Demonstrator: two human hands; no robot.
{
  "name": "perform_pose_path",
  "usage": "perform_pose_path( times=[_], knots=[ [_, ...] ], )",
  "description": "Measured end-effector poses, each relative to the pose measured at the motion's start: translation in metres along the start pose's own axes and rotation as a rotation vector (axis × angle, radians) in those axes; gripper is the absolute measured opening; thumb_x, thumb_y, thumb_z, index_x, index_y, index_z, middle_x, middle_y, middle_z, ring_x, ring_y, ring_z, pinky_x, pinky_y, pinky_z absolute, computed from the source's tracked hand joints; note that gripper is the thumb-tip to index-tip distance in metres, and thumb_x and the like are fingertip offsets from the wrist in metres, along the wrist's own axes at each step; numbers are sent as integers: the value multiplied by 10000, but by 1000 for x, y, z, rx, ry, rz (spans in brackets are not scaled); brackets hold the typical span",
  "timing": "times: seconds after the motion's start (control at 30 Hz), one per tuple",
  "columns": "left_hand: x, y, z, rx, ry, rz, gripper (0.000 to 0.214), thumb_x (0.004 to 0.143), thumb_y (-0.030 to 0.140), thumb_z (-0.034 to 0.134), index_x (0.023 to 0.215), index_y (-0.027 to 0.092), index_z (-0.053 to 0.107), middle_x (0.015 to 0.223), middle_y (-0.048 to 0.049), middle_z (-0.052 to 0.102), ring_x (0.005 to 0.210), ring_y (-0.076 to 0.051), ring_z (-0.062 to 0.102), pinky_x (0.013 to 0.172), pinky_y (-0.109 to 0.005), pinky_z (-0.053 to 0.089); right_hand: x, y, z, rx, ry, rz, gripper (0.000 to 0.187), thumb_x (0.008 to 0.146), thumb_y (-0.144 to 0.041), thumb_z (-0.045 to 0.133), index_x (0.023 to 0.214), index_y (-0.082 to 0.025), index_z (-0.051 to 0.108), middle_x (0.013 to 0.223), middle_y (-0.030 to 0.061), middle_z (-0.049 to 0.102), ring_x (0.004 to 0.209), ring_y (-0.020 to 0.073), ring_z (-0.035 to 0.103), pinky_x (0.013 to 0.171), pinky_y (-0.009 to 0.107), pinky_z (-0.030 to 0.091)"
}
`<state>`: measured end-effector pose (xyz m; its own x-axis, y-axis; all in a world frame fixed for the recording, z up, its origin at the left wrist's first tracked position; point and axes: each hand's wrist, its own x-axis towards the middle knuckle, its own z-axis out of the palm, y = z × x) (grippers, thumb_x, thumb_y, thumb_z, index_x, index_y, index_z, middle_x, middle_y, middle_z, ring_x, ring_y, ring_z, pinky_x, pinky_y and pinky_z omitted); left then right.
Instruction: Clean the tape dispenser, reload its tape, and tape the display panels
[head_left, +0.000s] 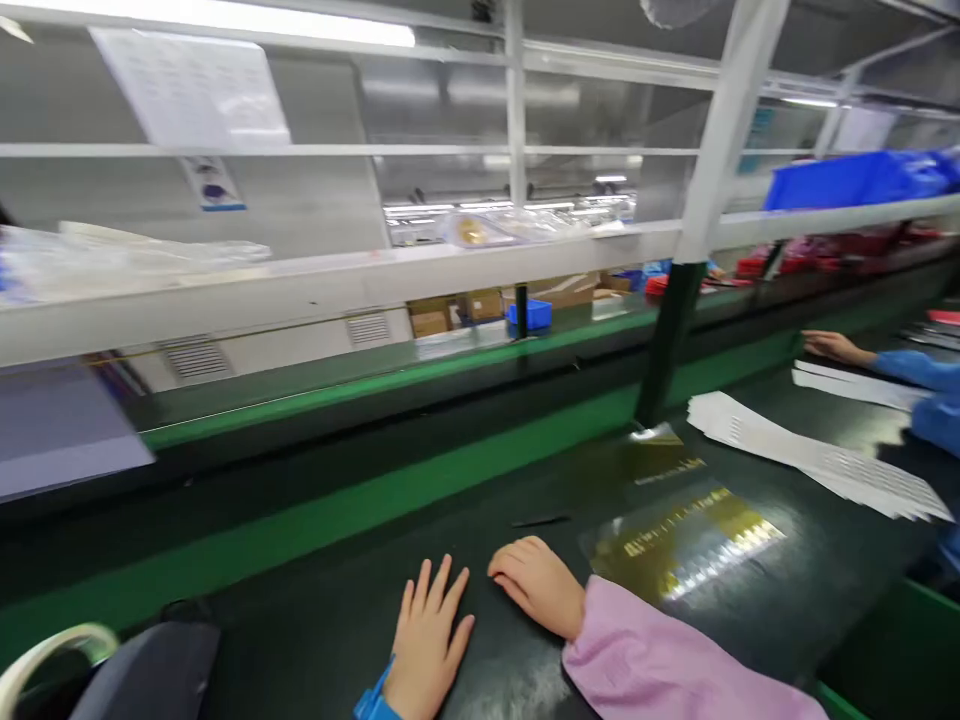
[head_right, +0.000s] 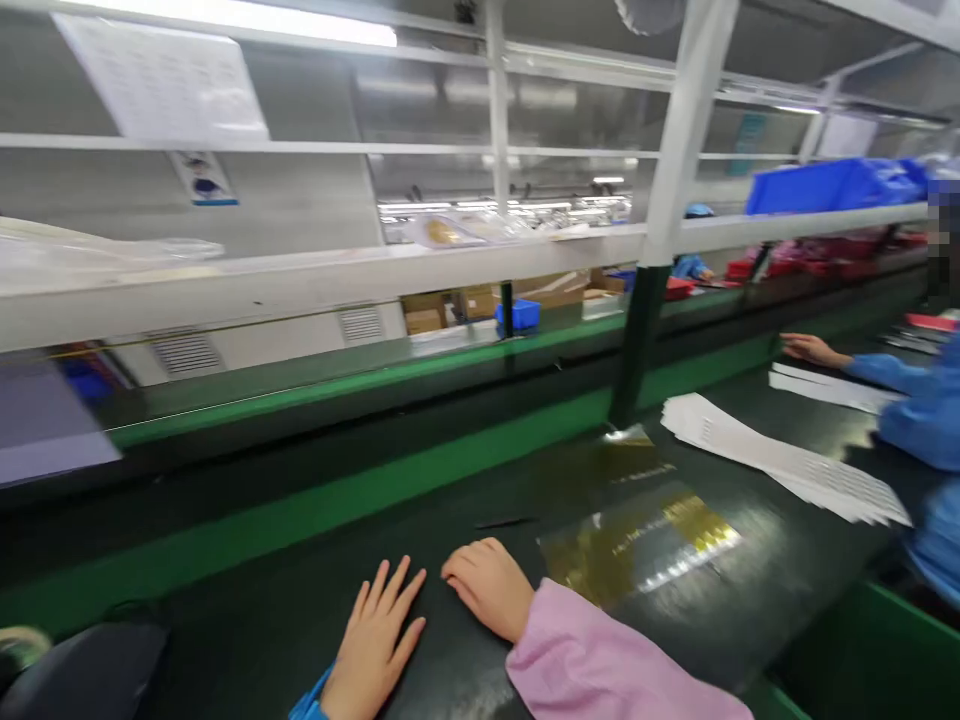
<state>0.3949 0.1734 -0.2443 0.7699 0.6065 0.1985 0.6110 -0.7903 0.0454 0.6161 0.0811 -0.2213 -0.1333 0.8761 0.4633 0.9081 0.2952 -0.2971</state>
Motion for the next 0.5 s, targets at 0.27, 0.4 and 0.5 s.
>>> perform_pose_path(
  times=[0.27,0.4,0.5],
  knots=[
    [18,12,-16,119,-63,-208,523,1001,300,332,1485,226,516,1613,-88,396,1510,-396,280,1156,-677,294,7,-45,6,102,-138,94,450,1033,-395,523,1460,-265,465,1580,29,447,1453,194,379,1213,462,293],
    [24,7,-13,72,-39,-456,549,1013,298,292,1553,289,390,1633,-83,364,1502,-405,280,1116,-732,273,10,-52,11,77,-146,174,464,1038,-444,493,1460,-252,473,1626,34,373,1507,216,292,1242,558,226],
    [27,5,-7,20,-49,-456,576,1006,305,306,1582,342,301,1624,-74,380,1521,-374,250,1130,-739,226,12,-49,13,88,-159,191,486,1039,-456,482,1467,-225,466,1629,34,368,1517,224,271,1246,556,227]
  ],
)
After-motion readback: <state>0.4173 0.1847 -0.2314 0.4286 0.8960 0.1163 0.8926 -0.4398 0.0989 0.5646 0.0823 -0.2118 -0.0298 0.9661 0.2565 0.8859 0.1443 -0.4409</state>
